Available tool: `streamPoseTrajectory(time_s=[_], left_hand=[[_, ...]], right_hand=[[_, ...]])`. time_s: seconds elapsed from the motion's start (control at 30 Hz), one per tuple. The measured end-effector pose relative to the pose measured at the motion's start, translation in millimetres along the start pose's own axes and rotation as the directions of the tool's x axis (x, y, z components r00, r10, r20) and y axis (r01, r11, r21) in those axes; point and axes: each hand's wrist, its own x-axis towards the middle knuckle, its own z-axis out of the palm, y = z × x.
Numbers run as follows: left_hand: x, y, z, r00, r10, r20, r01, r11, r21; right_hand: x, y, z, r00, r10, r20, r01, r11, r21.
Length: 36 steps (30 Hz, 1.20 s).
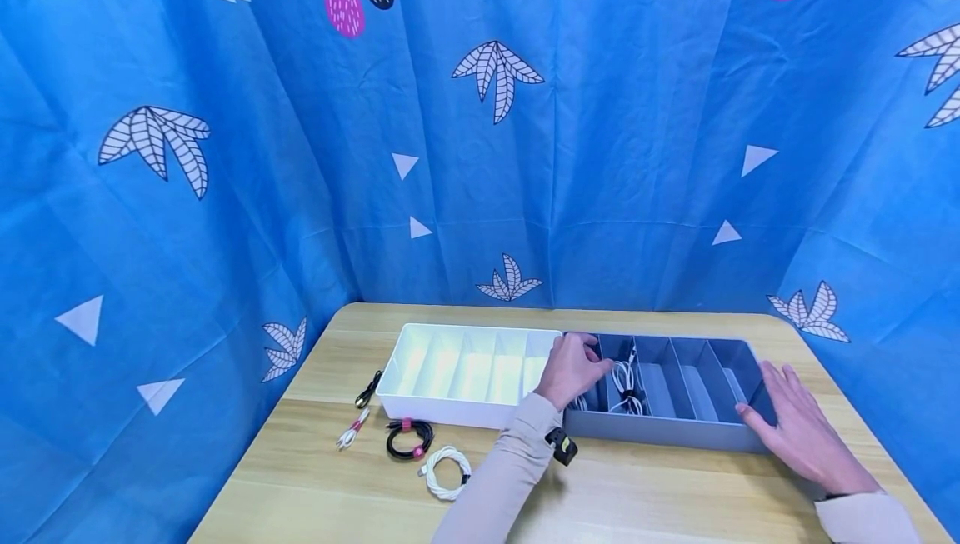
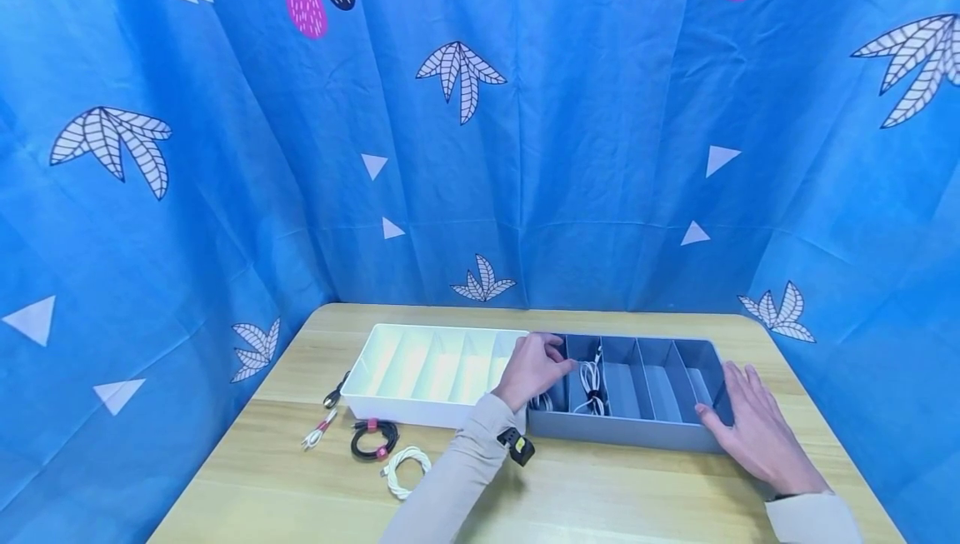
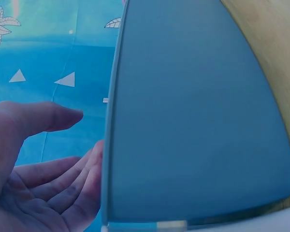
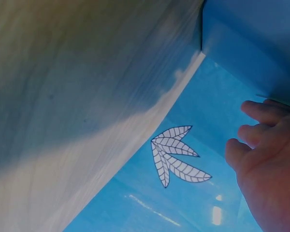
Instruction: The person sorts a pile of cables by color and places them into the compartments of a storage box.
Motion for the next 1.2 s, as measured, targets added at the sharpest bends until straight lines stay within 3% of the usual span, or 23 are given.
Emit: streamPoseTrajectory(time_s=[0.7, 1.2], left_hand=[[-8.5, -7.4, -22.5, 0.997, 0.072, 0.041, -0.074, 0.996, 0.045], [-21.8, -19.7, -45.3, 0.983, 0.179, 0.04, -0.182, 0.98, 0.075]], right_hand=[[0.7, 2.8, 1.2, 1.0, -0.005, -0.001, 0.005, 1.0, -0.006], [1.1, 2.8, 1.2, 1.0, -0.004, -0.002, 0.004, 1.0, -0.006]])
